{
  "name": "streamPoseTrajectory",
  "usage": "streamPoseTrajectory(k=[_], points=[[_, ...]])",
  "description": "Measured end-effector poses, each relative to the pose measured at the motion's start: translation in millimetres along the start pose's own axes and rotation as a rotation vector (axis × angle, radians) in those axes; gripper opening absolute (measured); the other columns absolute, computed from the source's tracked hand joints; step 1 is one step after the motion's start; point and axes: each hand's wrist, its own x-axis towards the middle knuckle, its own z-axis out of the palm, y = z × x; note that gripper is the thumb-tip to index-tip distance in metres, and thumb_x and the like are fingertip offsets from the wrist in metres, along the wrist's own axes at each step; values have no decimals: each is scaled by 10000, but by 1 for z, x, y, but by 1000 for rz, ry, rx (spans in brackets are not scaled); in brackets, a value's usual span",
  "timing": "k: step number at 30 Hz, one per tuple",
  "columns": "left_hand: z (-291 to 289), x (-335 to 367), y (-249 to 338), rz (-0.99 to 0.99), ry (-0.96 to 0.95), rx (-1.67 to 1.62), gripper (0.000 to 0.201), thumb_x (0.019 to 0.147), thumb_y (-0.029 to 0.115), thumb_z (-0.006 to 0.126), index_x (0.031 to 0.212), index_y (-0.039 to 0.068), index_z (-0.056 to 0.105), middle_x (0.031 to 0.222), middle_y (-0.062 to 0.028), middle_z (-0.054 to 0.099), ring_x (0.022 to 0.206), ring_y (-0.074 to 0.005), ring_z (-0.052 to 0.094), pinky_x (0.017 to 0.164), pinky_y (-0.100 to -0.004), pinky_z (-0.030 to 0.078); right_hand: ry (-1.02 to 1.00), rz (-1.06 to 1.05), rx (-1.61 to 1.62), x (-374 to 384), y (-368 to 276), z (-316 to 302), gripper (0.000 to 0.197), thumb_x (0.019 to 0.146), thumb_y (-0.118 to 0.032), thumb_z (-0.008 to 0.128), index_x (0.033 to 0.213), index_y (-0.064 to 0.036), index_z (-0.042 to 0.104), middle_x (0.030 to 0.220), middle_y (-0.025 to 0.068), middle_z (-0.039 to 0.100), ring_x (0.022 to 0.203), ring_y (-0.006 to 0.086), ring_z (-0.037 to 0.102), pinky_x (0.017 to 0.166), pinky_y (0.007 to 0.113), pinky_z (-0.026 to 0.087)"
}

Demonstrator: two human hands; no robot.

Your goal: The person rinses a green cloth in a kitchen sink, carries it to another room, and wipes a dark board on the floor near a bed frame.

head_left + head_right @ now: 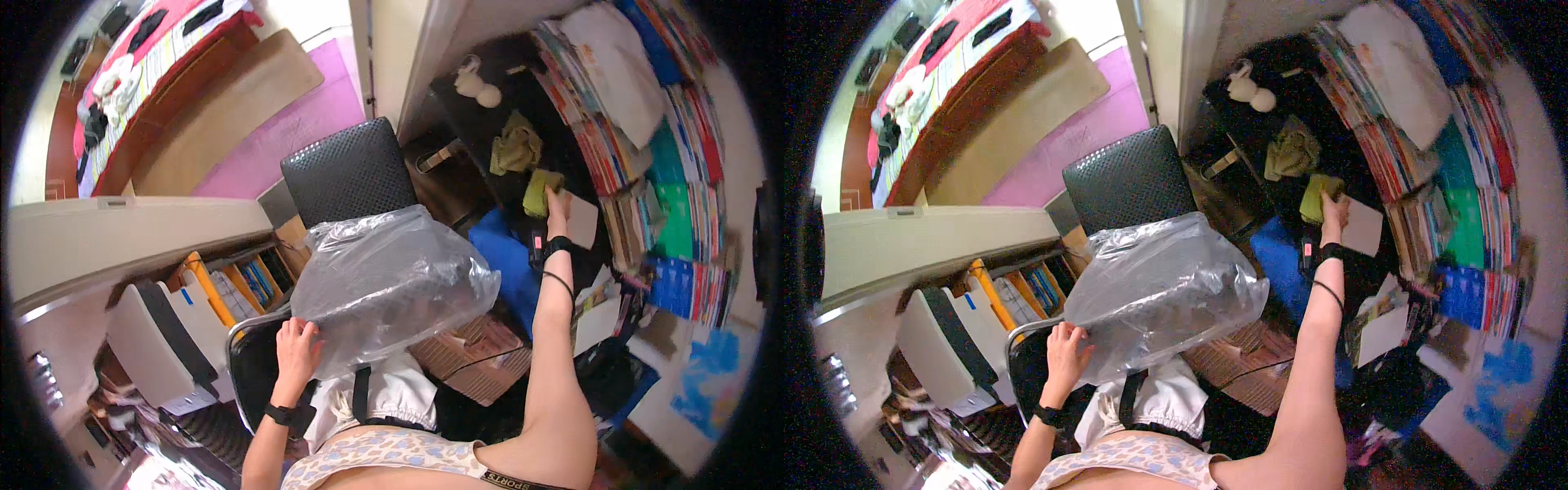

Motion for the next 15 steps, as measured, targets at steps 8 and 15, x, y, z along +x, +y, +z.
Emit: streamPoseTrajectory(k=[8,15], points=[[5,16,-13,-85,-59,-77,281,551,61,674,735,72,461,788,-93,434,770,-270,447,657,-362,367,-4,-543,-628,33,-73,77,1008,584,-605,649,1351,-157,172,1372,232,126,1241,410,175,990,489,205],[-4,2,-20,-297,-1,-81,389,562,132,721,864,50,490,907,-103,495,877,-286,476,739,-358,387,-69,-572,-814,85,-82,84,1085,527,-647,661,1353,-136,177,1372,203,168,1243,376,203,981,501,224]])
